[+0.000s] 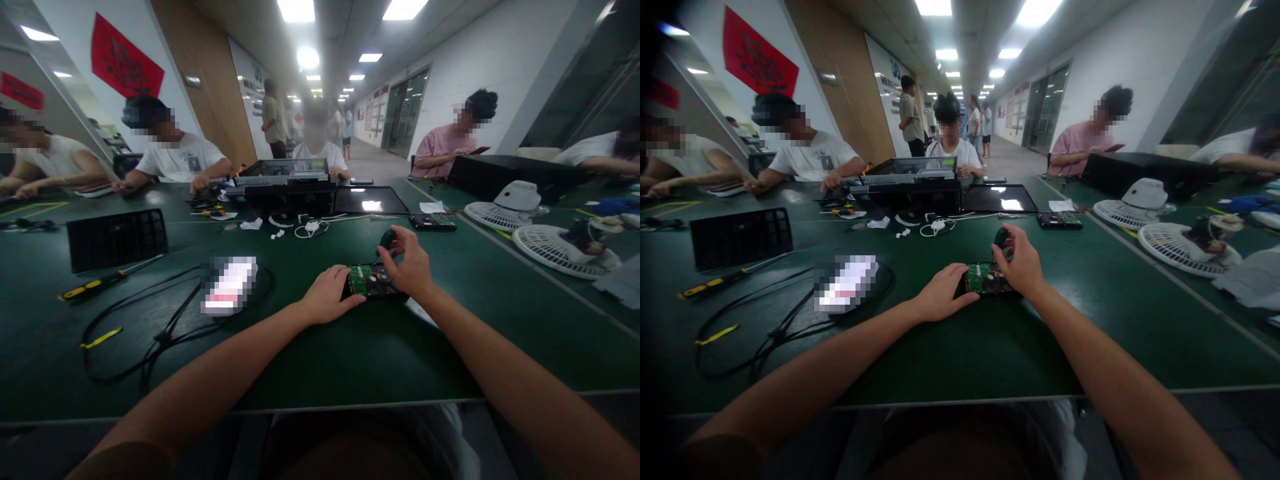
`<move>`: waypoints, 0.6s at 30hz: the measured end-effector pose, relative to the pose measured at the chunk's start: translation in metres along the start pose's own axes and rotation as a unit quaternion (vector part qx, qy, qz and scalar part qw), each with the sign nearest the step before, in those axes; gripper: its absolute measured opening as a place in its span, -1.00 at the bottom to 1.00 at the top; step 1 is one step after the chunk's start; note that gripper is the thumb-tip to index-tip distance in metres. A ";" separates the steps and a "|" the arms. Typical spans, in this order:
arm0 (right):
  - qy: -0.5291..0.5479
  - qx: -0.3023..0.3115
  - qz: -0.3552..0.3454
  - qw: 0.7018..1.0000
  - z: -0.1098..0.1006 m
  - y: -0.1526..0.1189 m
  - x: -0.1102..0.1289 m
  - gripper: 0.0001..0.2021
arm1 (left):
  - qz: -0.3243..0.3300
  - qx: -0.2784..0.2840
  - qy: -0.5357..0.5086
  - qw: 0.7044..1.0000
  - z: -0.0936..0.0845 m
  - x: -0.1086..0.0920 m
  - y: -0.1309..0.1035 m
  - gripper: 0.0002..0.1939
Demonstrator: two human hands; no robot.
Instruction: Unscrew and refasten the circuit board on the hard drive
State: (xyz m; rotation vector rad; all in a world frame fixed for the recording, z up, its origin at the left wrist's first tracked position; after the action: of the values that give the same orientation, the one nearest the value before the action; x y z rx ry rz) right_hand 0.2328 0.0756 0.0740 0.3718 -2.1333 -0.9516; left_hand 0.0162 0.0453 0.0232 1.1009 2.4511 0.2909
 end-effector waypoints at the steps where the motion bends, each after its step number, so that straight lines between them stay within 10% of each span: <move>1: 0.002 -0.003 0.005 1.000 0.000 0.000 -0.001 -0.44 | -0.001 0.000 -0.001 1.000 0.000 0.000 0.000 -0.22; 18: -0.023 -0.062 -0.020 0.998 -0.006 0.002 -0.003 -0.61 | -0.012 0.013 -0.008 1.000 -0.002 0.000 -0.001 -0.21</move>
State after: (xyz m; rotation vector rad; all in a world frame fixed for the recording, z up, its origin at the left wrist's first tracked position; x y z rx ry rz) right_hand 0.2396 0.0754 0.0768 0.3338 -2.1024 -1.1195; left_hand 0.0151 0.0448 0.0247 1.0804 2.4588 0.2444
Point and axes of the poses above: each hand's wrist, its own y-axis towards the middle knuckle, its own z-axis out of the palm, x = y × z, the point moved 5 cm from there along y, towards the middle knuckle, and after that the axes turned 11 degrees about z, right-handed, at the moved point
